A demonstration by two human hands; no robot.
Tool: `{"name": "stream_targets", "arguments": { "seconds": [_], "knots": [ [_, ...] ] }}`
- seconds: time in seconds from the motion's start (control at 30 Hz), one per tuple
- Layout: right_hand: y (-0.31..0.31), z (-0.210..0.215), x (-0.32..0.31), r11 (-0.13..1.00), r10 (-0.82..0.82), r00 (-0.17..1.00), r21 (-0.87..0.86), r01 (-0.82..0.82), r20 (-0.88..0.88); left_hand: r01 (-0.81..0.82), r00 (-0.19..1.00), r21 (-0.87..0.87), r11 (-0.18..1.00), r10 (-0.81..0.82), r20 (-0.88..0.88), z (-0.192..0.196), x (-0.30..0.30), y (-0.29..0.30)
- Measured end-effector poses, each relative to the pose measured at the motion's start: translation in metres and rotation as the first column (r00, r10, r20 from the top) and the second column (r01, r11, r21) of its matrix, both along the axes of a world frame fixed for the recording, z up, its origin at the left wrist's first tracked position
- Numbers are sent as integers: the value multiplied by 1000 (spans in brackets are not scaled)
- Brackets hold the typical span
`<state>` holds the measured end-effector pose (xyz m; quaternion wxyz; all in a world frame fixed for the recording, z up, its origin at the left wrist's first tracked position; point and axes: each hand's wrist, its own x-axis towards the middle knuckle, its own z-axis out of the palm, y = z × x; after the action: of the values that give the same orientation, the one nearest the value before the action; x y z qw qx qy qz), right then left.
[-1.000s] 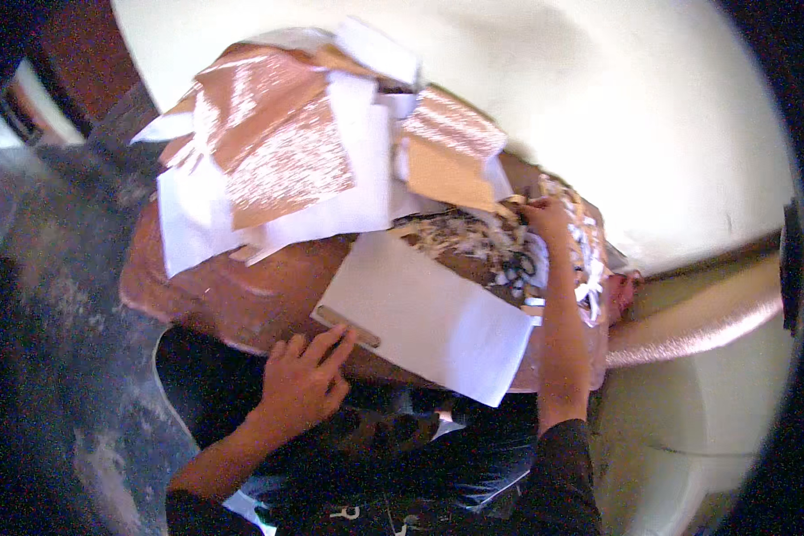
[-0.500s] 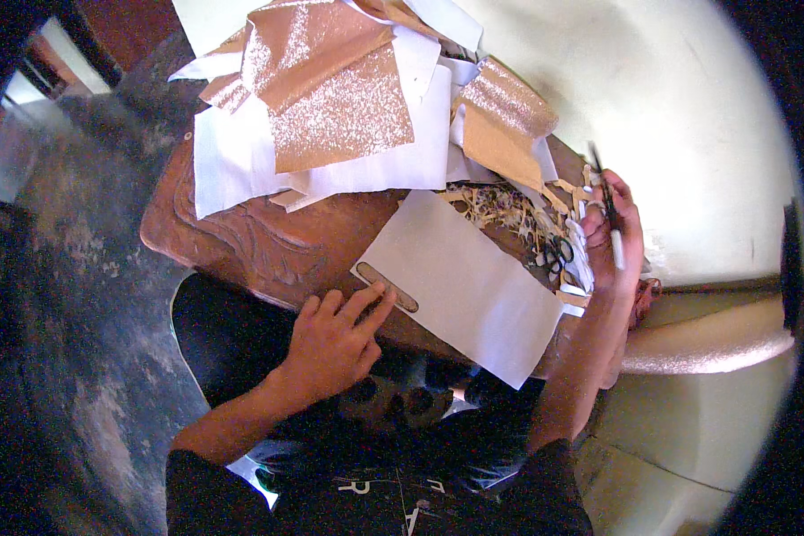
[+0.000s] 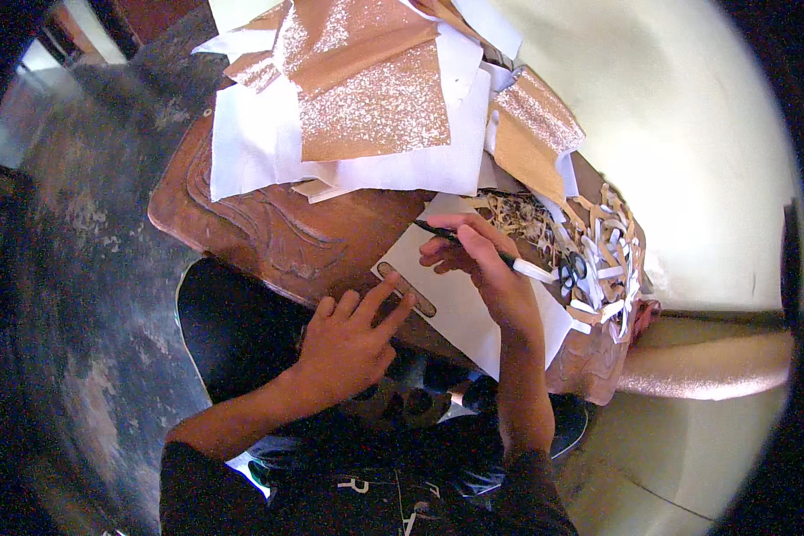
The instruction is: The person uses a black marker to draw and trace shapes on a white sheet of paper placed on a wooden table. They repeatedly reposition the paper and trace along the edges of a small rectangular object to create multiple outlined shapes.
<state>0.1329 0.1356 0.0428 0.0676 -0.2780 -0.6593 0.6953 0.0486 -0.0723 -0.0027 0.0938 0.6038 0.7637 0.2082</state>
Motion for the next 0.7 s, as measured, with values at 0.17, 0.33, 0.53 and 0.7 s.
{"name": "stream_targets", "arguments": {
  "seconds": [0.17,0.33,0.53,0.7],
  "knots": [
    [16,-18,-15,960,190,982,206,-188,7,5,1000,23,1000,-5,-24,-2,1,1],
    [14,-17,-35,925,256,952,242,-292,169,18,999,-101,995,-14,38,-7,3,0],
    [18,-18,-45,845,354,925,376,-380,139,-49,995,-96,994,57,78,-5,6,1],
    [22,-19,-41,845,347,931,393,-363,115,-74,996,7,997,74,-42,-6,6,2]
  ]
}}
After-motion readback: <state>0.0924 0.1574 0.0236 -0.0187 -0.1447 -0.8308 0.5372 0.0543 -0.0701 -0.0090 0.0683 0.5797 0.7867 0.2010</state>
